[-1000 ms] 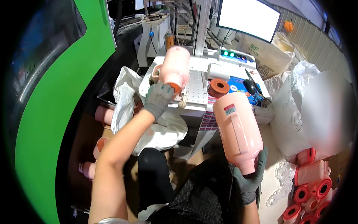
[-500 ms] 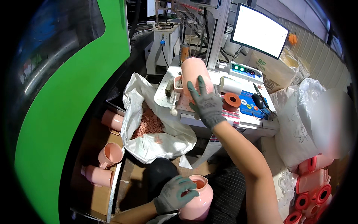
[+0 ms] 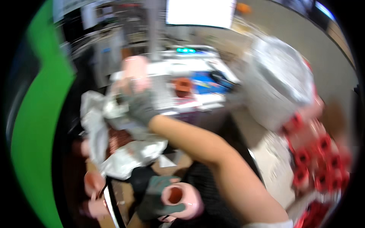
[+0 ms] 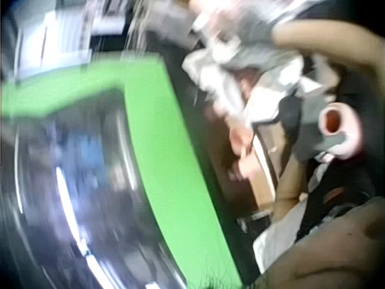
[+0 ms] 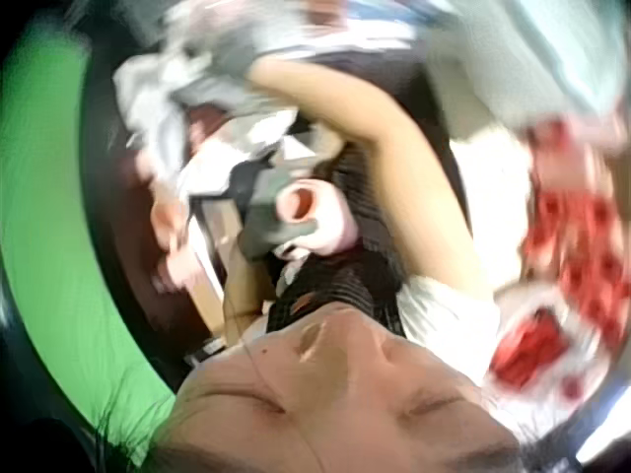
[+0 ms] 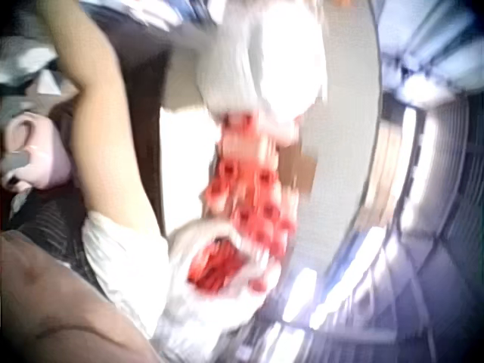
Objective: The person sits on the floor and repeatedly picks up pink plastic containers from a nearby pile. They apply a label from a roll to the side of each container and then place the labeled item onto a table. The process is repeated for multiple units.
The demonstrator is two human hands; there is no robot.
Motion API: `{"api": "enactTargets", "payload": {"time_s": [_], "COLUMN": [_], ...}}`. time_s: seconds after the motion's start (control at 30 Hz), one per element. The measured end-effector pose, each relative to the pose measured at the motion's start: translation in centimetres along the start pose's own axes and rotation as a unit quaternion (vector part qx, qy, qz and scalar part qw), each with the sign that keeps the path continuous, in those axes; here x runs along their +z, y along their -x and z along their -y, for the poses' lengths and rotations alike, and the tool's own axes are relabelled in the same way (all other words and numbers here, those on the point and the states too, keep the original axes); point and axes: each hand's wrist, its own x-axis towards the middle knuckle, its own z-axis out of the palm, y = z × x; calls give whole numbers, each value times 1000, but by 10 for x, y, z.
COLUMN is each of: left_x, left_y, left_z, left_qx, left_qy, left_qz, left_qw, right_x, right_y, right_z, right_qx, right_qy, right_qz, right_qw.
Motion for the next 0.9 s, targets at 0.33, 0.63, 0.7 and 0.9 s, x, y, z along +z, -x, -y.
{"api": "enactTargets", "payload": {"time_s": [0.33, 0.63, 0.7, 0.9], "left_x": [22, 7, 14, 42], "left_y": [-14, -48, -56, -85], "left_z": [32, 52, 37, 18], "left_qx": [-87, -127, -111, 57], "left_qy": [137, -92, -136, -248], "left_qz": [56, 192, 207, 189], "left_qw": [985, 969, 962, 948], "right_x": [-251, -572, -653, -656], "right_y": [322, 591, 625, 750], "right_z": [-118, -195, -204, -211], "right_qx": [146, 535, 504, 617], "right_qy": [-107, 219, 506, 475], "right_qz": [19, -230, -152, 36], "right_qw": [983, 783, 683, 626]}}
